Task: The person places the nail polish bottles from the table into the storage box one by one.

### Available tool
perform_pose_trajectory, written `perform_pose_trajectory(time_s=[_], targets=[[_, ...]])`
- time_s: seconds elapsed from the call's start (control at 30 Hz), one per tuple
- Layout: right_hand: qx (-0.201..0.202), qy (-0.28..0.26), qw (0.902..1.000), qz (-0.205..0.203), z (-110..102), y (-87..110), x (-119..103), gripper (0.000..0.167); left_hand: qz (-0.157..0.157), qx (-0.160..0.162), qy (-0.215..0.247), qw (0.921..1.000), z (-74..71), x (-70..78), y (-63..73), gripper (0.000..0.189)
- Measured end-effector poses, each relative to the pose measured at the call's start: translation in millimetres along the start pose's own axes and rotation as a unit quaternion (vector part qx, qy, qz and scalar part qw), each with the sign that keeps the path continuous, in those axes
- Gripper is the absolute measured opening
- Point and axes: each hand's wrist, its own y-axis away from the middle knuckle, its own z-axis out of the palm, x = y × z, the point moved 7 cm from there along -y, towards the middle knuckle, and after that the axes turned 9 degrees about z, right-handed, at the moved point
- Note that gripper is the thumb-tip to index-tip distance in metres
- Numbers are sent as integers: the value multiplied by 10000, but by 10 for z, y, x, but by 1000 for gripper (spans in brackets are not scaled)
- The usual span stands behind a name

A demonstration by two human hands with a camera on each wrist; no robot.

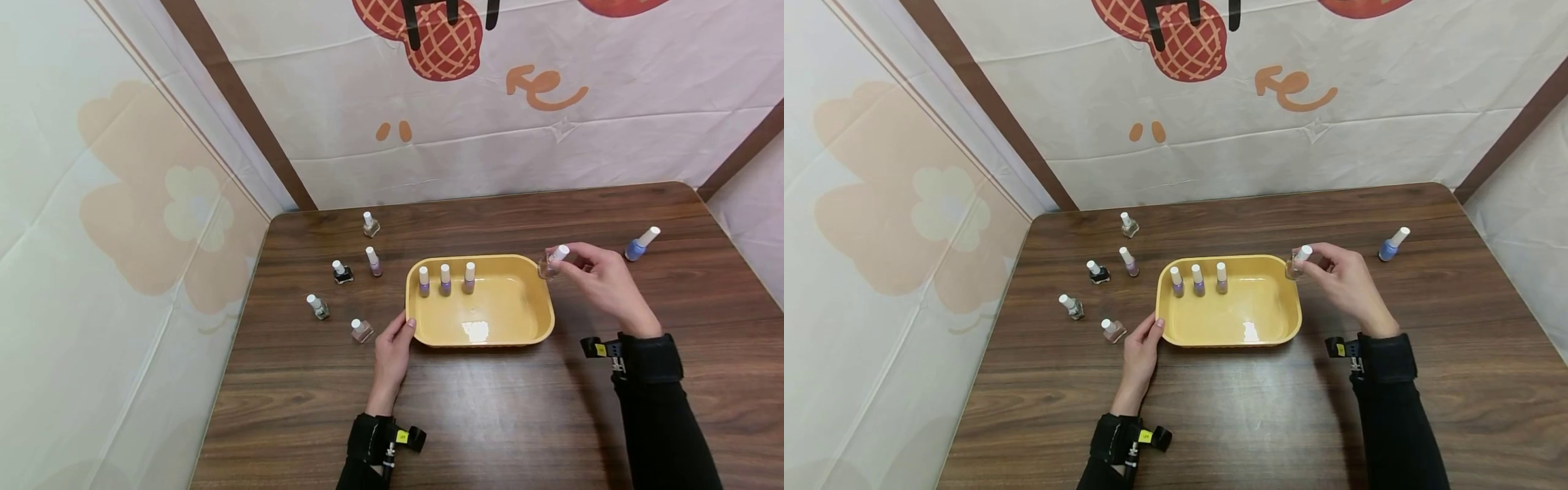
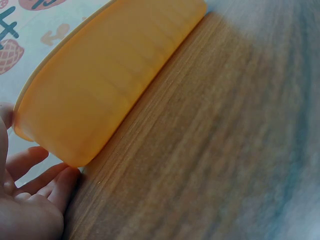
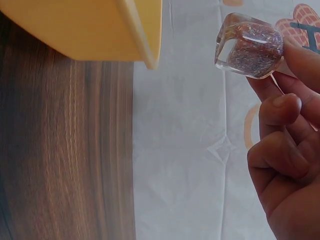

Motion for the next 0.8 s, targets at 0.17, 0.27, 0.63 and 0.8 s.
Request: perform_pose_trajectory(time_s=[0.17, 0.27, 0.63, 0.8], targets=[[-49, 86, 9999, -112, 66, -27, -35, 25, 18, -19, 7, 10000, 2, -6, -1, 44], [-116, 164, 9996, -175, 108, -44, -67, 25, 2, -17, -2, 10000, 1, 0, -1, 45], [-211, 453, 9980, -386, 257, -106, -156, 21, -111, -51, -53, 9999, 3, -21, -18, 45], [-273, 547, 9961, -632, 327, -125, -191, 18, -192, -73, -148, 9997, 7, 36, -11, 43]])
